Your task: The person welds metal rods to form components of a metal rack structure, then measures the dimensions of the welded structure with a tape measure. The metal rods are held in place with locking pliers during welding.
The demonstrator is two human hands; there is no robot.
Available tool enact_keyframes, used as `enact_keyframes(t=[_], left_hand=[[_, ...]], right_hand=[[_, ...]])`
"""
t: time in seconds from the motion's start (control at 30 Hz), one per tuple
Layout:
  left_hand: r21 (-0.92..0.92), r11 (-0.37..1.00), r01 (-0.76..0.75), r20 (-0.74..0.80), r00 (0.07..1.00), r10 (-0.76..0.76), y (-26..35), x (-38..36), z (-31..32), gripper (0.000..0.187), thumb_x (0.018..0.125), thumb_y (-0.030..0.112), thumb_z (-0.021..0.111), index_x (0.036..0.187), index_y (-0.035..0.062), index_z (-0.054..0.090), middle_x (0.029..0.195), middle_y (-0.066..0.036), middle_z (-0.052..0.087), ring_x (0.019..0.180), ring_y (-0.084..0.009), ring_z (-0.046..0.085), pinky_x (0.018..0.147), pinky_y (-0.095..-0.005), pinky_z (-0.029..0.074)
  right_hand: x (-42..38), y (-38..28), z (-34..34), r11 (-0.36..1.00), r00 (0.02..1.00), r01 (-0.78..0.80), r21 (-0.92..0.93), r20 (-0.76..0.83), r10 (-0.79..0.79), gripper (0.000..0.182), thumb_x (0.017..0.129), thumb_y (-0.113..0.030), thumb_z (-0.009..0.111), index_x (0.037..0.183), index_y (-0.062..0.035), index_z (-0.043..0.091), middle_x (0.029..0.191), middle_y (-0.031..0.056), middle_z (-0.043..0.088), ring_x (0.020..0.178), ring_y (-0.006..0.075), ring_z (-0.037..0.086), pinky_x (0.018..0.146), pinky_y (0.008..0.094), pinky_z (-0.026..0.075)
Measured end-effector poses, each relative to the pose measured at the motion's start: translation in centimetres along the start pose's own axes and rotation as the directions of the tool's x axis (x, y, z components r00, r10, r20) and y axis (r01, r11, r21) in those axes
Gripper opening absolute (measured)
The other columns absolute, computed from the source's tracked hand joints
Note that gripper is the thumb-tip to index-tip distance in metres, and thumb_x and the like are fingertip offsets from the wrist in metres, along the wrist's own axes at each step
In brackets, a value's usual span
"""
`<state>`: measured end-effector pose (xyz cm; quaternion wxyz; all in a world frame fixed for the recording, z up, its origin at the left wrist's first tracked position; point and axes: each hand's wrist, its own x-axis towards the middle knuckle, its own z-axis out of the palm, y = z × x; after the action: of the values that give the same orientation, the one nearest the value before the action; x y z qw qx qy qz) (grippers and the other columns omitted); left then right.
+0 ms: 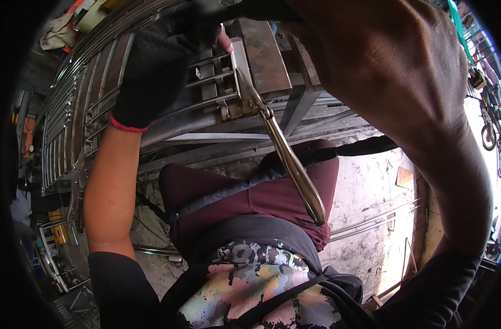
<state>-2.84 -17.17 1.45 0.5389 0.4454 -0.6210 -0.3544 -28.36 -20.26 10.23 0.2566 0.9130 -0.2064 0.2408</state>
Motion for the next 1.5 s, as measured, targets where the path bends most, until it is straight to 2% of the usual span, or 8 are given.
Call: enact_keyframes(t=[0.17,0.33,0.5,1.03,1.07,1.13,1.23,1.5], left_hand=[[0.418,0.879,-0.228,0.156,0.972,0.178,0.0,0.5,-1.1,0.028,0.11,0.023,0.063,0.097,0.003,0.077,0.096,-0.004,0.074,0.092,-0.0138,0.066,0.091,-0.0321,0.05],[-0.359,0.929,0.093,0.017,0.996,-0.093,-2.7,1.2,-0.8,0.017,0.1,0.003,0.074,0.116,0.0004,0.067,0.102,-0.001,0.07,0.091,-0.0088,0.065,0.082,-0.0234,0.053],[-0.194,0.978,0.079,-0.022,0.996,-0.084,-2.0,1.0,-0.5,0.017,0.101,0.0,0.072,0.117,0.0001,0.068,0.102,-0.002,0.071,0.091,-0.0093,0.065,0.082,-0.0241,0.053],[-0.088,0.996,0.031,0.015,0.999,-0.03,-2.2,1.0,-0.9,0.016,0.103,0.008,0.072,0.116,0.0005,0.067,0.098,0.0,0.071,0.09,-0.0085,0.066,0.082,-0.0239,0.053],[0.262,0.935,-0.241,0.056,0.97,0.235,-2.3,1.0,-1.4,0.014,0.102,0.008,0.069,0.116,0.004,0.071,0.102,-0.004,0.074,0.091,-0.0153,0.069,0.084,-0.0287,0.055],[0.731,0.302,-0.612,0.372,0.728,0.575,-2.3,1.1,-2.5,0.021,0.101,0.008,0.063,0.115,0.0111,0.077,0.109,-0.011,0.078,0.095,-0.0289,0.075,0.089,-0.0383,0.059],[-0.045,0.998,0.051,0.007,0.999,-0.05,-1.7,0.9,-0.8,0.015,0.103,0.008,0.072,0.116,0.0008,0.068,0.098,0.0,0.071,0.09,-0.008,0.065,0.081,-0.0243,0.053],[-0.004,0.991,0.131,-0.011,0.991,-0.131,0.2,0.2,-0.5,0.021,0.104,0.014,0.073,0.12,0.0023,0.068,0.1,0.001,0.07,0.091,-0.0065,0.063,0.082,-0.0222,0.052]], right_hand=[[-0.4,-0.5,0.8,0.962,0.994,0.101,-0.254,-0.02,-0.11,0.041,0.097,-0.026,0.08,0.129,-0.0027,0.072,0.072,0.0008,0.047,0.051,0.0082,0.043,0.037,0.0294,0.033],[-0.6,-0.8,1.6,0.95,0.989,0.097,-0.298,-0.078,-0.125,0.04,0.097,-0.027,0.079,0.128,-0.0029,0.072,0.073,0.0013,0.047,0.052,0.0083,0.044,0.038,0.0296,0.034],[0.3,-0.4,-0.5,0.998,0.997,0.011,-0.058,0.075,-0.007,0.041,0.097,-0.029,0.079,0.128,-0.0025,0.071,0.073,0.001,0.047,0.052,0.0081,0.044,0.037,0.0302,0.036],[-0.5,-0.5,1.1,0.966,0.996,0.065,-0.252,-0.04,-0.077,0.042,0.097,-0.027,0.079,0.13,-0.0035,0.071,0.073,0.002,0.048,0.051,0.0105,0.046,0.037,0.031,0.037],[-0.4,-0.4,1.0,0.973,0.997,0.061,-0.221,-0.024,-0.068,0.042,0.097,-0.027,0.079,0.131,-0.0035,0.07,0.073,0.0022,0.048,0.051,0.0108,0.046,0.037,0.0312,0.037],[0.1,-0.2,0.2,0.991,0.999,0.044,-0.125,0.018,-0.042,0.042,0.097,-0.027,0.079,0.131,-0.0034,0.07,0.074,0.0025,0.049,0.052,0.0111,0.047,0.038,0.0314,0.038],[0.2,-1.0,0.3,0.98,0.999,0.039,-0.195,-0.009,-0.042,0.042,0.096,-0.027,0.08,0.13,-0.003,0.07,0.075,0.0027,0.049,0.053,0.0112,0.047,0.039,0.0316,0.039],[-0.1,-1.6,0.9,0.962,0.999,0.017,-0.271,-0.042,-0.029,0.04,0.093,-0.021,0.083,0.127,-0.0022,0.072,0.078,0.0046,0.053,0.055,0.0111,0.052,0.041,0.0318,0.044]])
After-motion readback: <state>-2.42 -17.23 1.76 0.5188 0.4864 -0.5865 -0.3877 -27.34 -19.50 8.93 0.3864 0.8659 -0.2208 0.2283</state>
